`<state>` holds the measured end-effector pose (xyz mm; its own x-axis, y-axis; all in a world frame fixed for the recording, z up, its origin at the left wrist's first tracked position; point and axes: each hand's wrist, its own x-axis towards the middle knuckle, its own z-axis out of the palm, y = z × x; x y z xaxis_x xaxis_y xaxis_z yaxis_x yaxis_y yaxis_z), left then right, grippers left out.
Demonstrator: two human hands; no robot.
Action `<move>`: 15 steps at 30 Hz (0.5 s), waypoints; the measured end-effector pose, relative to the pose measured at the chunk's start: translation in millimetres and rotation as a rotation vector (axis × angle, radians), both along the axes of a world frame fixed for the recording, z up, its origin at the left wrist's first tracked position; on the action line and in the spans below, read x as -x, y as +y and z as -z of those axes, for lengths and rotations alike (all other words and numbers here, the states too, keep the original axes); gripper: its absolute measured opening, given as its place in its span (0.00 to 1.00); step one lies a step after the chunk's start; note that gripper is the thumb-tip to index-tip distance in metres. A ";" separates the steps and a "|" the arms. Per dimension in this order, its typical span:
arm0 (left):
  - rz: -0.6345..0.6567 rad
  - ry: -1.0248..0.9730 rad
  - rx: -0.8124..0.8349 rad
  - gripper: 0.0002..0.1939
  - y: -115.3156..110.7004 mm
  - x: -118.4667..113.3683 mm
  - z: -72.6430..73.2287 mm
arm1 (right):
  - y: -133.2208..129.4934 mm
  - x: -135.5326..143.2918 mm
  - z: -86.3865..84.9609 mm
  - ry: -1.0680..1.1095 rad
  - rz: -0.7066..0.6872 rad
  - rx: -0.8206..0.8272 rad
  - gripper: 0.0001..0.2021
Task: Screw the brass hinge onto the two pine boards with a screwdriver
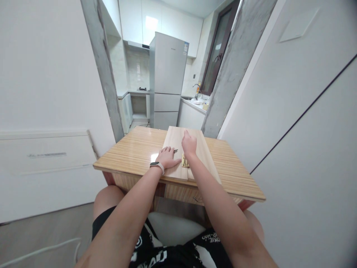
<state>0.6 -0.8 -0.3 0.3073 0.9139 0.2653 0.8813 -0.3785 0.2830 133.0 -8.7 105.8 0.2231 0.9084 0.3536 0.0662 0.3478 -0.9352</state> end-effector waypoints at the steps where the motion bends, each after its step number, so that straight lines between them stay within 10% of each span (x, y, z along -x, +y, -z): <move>1: 0.002 -0.002 -0.004 0.43 -0.2 0.1 0.0 | -0.4 -4.1 -1.2 0.020 -0.051 0.028 0.31; 7: 0.002 -0.005 -0.007 0.42 -1.9 0.3 -1.5 | -1.8 -32.2 -9.3 0.045 -0.559 0.184 0.32; 15: -0.002 0.011 -0.004 0.44 0.1 -0.7 -1.2 | 0.0 -19.7 0.2 0.008 -0.008 0.022 0.32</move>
